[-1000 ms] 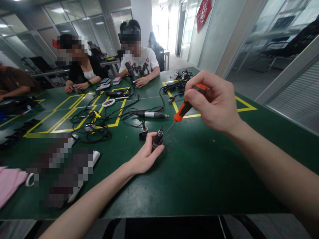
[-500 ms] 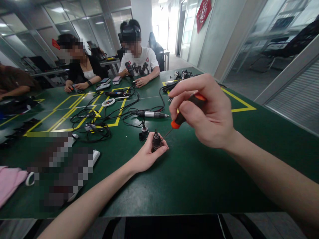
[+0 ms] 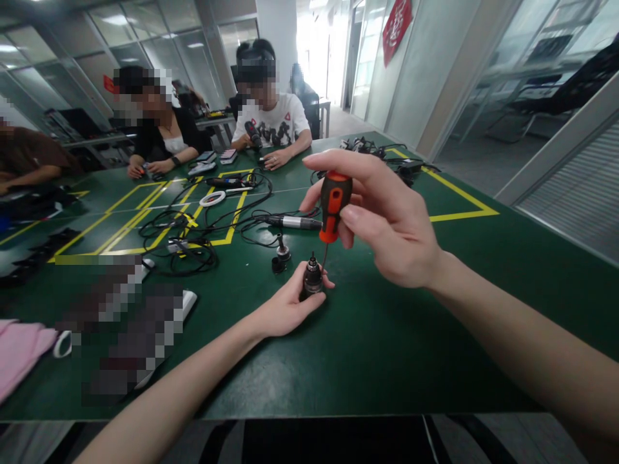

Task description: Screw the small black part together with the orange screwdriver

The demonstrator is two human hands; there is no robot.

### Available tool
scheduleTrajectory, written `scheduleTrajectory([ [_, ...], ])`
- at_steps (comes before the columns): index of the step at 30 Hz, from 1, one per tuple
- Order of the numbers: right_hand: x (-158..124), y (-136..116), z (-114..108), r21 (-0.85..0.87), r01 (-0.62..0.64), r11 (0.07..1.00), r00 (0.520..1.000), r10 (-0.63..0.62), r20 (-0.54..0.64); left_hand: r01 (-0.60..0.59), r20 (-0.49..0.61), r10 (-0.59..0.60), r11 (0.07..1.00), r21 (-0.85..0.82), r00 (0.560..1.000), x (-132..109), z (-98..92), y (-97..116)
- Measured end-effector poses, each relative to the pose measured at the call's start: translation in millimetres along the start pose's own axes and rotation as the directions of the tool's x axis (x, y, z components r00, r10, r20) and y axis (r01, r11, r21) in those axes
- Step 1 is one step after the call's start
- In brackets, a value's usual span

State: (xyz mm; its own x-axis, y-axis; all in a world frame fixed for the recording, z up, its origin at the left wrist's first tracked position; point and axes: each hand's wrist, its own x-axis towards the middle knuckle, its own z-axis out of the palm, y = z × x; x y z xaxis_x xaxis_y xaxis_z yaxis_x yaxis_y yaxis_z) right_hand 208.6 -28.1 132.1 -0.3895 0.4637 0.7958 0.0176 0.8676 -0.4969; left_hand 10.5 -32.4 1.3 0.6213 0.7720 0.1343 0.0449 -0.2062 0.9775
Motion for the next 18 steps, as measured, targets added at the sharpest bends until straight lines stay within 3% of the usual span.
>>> scheduleTrajectory([
  [8, 0, 5, -1, -0.245, 0.022, 0.969, 0.991, -0.053, -0.121, 0.004, -0.038, 0.001, 0.991, 0.136, 0.999, 2, -4.4, 7],
  [14, -1, 7, -4, -0.136, 0.007, 0.991, 0.999, -0.013, -0.041, -0.009, -0.032, 0.016, 0.977, 0.213, 0.999, 2, -6.8, 13],
  [18, 0, 6, -5, -0.176, 0.02, 0.984, 0.998, -0.03, -0.058, -0.002, -0.072, 0.017, 0.978, 0.207, 0.997, 2, -7.4, 9],
])
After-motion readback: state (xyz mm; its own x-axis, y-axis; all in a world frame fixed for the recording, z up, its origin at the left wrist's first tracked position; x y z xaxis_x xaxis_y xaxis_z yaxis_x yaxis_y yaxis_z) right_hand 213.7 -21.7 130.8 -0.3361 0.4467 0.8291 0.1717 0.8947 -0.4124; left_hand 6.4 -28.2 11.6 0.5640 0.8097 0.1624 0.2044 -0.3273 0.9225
